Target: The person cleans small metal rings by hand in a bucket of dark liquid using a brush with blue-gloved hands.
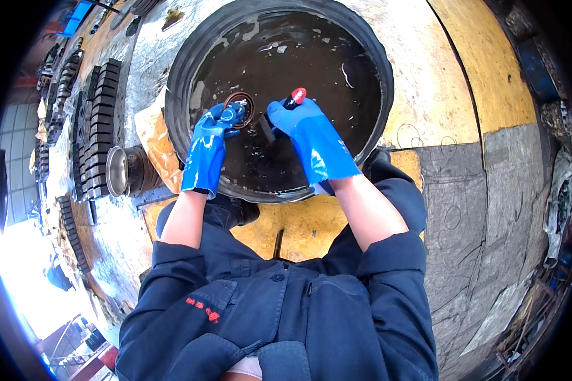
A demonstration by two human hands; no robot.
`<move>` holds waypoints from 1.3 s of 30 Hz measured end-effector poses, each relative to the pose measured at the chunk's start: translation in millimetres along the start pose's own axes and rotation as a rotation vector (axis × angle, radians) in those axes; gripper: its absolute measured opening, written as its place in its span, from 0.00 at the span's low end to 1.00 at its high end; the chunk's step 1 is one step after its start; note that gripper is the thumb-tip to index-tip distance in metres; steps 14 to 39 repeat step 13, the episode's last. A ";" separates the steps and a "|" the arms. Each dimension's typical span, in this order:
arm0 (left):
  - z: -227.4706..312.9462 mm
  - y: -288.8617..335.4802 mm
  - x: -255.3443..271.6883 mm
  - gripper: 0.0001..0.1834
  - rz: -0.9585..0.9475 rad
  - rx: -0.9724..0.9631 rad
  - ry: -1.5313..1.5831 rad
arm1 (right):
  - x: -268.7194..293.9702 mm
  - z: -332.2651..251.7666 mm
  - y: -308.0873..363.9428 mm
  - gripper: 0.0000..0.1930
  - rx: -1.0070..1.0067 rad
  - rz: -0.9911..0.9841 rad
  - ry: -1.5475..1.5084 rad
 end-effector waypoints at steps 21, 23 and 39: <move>-1.0 -2.1 -11.3 0.21 -0.123 0.067 0.030 | -31.2 -1.2 7.0 0.17 0.339 0.338 0.633; -1.0 -2.1 -11.3 0.21 -0.123 0.067 0.030 | -31.2 -1.2 7.0 0.17 0.339 0.338 0.633; -1.0 -2.1 -11.3 0.21 -0.123 0.067 0.030 | -31.2 -1.2 7.0 0.17 0.339 0.338 0.633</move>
Point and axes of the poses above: each hand's wrist, its own y-axis away from the middle knuckle, its own x-axis out of the back of the hand, z = x × y, the point moved 2 cm from there along -y, towards the middle knuckle, and after that the axes turned 11 degrees about -x, right-handed, at the moved point
